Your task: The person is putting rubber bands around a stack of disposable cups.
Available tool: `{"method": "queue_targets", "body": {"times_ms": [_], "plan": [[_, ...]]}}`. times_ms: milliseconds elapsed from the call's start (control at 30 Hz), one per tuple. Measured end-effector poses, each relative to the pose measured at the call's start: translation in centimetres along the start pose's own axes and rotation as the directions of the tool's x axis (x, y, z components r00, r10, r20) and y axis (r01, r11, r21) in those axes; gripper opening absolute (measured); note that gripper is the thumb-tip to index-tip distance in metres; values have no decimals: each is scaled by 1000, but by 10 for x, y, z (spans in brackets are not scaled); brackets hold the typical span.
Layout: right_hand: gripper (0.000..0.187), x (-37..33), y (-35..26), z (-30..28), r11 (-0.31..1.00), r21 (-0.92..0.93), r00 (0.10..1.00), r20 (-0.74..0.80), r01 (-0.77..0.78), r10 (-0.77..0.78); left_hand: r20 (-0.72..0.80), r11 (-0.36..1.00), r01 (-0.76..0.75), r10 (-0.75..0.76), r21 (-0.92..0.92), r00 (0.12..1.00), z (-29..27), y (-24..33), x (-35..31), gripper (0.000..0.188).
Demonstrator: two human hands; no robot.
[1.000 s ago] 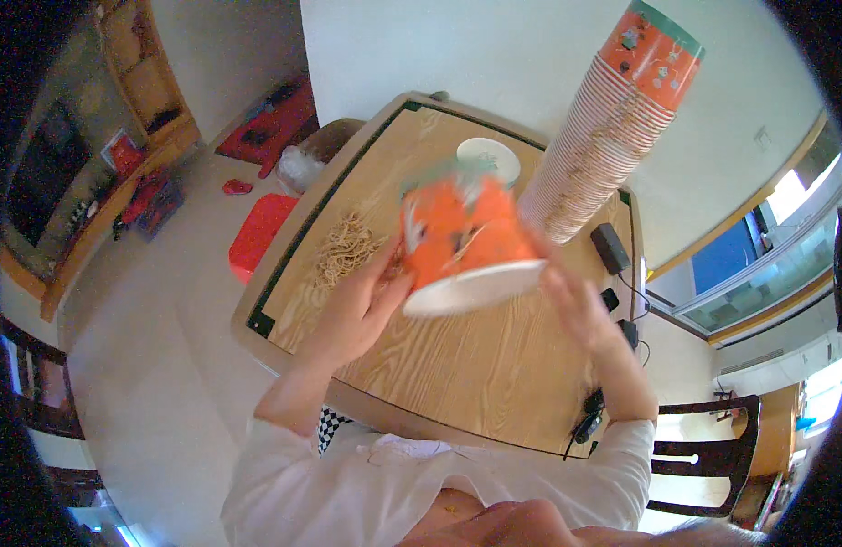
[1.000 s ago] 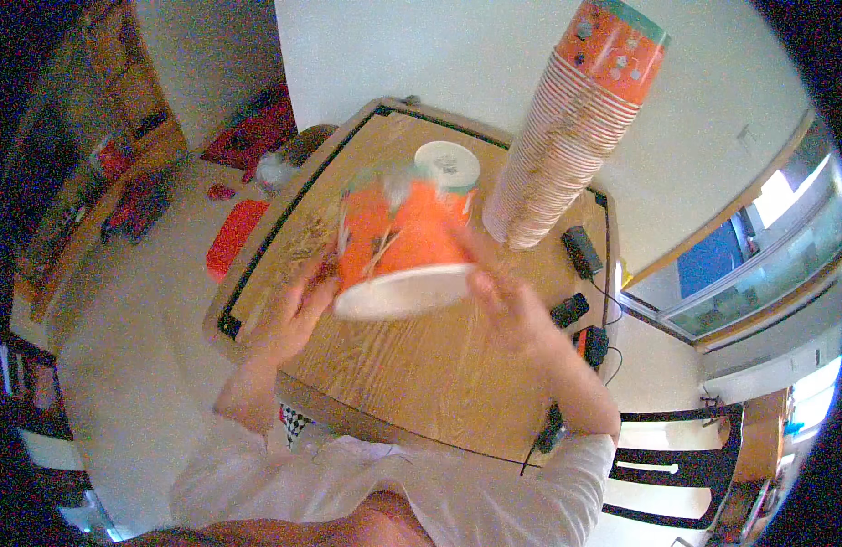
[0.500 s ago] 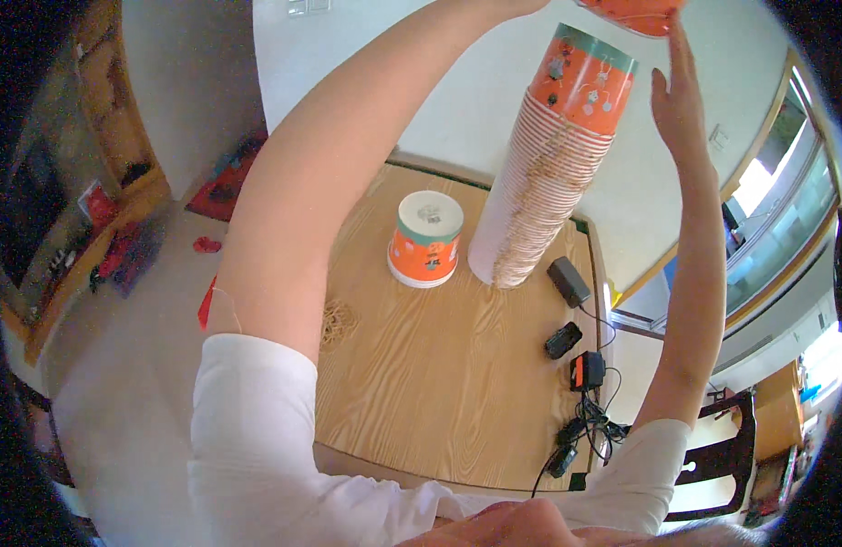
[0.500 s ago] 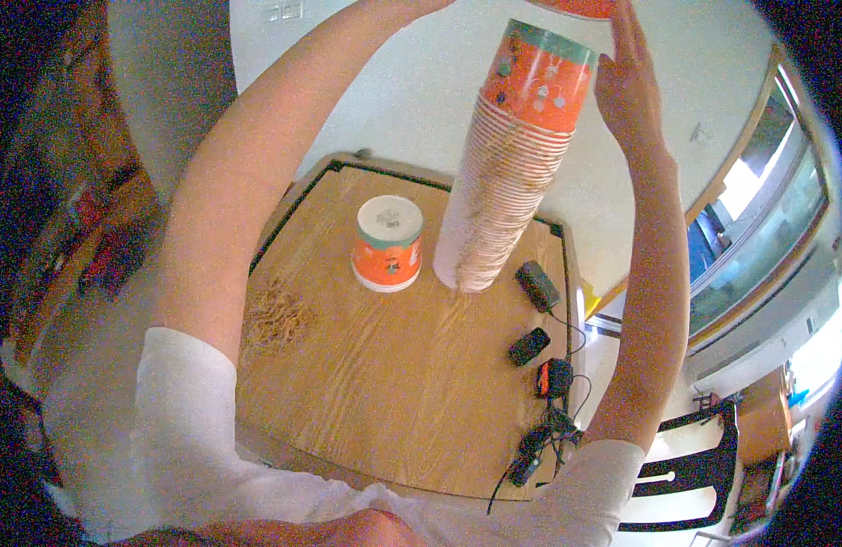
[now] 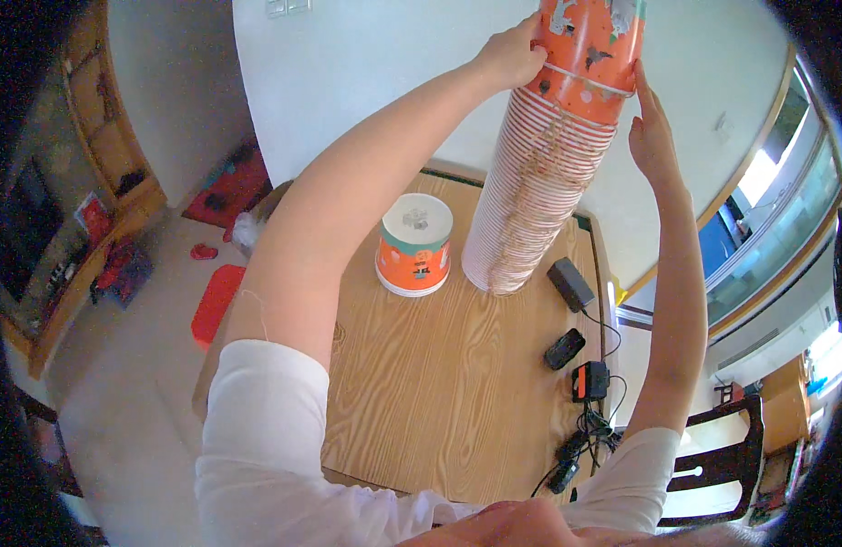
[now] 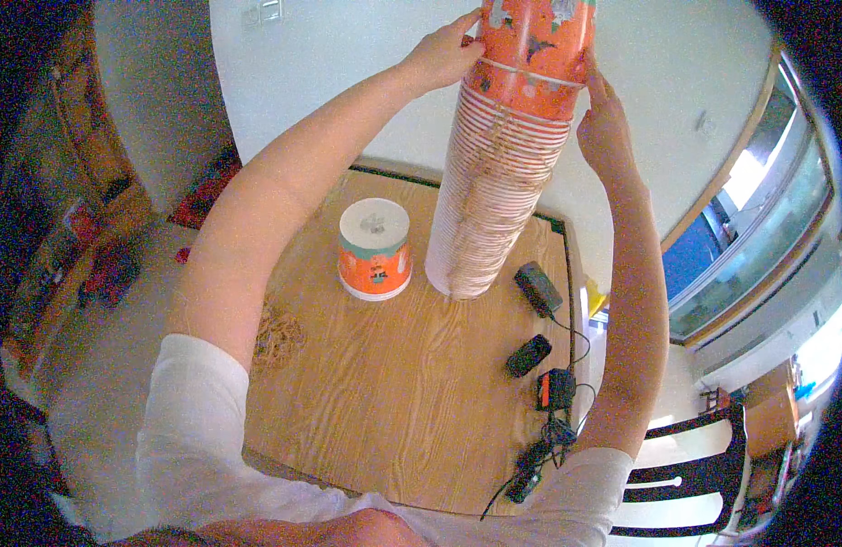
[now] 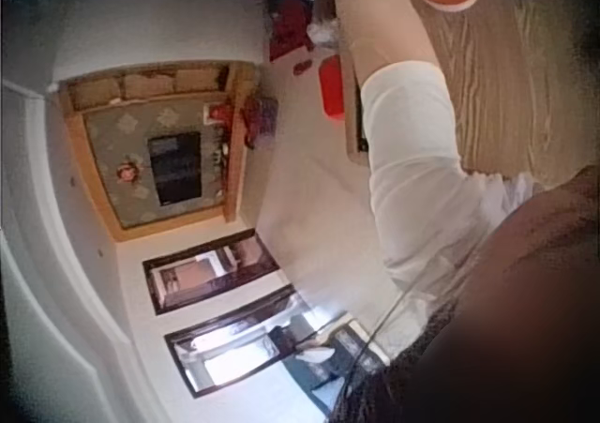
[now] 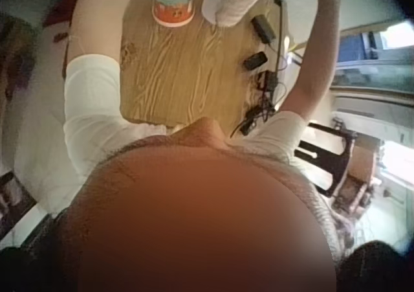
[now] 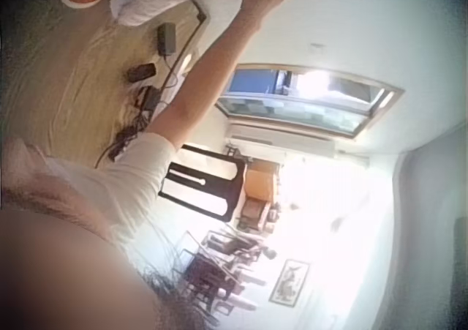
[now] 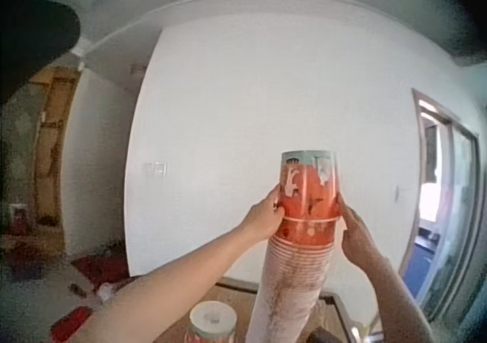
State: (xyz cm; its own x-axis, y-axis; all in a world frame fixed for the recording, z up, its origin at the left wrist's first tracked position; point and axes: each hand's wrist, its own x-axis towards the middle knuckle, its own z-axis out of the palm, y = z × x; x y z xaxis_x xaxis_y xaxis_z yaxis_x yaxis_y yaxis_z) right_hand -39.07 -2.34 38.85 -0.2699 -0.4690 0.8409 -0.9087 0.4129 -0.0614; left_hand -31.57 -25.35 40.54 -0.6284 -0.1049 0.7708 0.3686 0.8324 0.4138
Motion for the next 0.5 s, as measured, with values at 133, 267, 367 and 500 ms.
{"method": "queue_targets", "body": {"times_ms": [133, 267, 367, 500], "plan": [[82, -25, -14, 11, 990, -141, 999, 34, 12, -7, -19, 999, 50, -50, 12, 999, 7, -16, -8, 61], [80, -43, -30, 15, 972, -236, 996, 83, 0, 21, 28, 996, 90, -90, 2, 996, 11, -18, -19, 60], [75, -58, -28, 16, 959, -281, 999, -46, -34, 22, 11, 997, 81, -81, -8, 997, 13, -18, -34, 59], [41, -89, -83, 33, 999, 42, 988, -155, 5, 1, -125, 1000, 22, -22, 0, 992, -7, -60, -106, 45]]}}
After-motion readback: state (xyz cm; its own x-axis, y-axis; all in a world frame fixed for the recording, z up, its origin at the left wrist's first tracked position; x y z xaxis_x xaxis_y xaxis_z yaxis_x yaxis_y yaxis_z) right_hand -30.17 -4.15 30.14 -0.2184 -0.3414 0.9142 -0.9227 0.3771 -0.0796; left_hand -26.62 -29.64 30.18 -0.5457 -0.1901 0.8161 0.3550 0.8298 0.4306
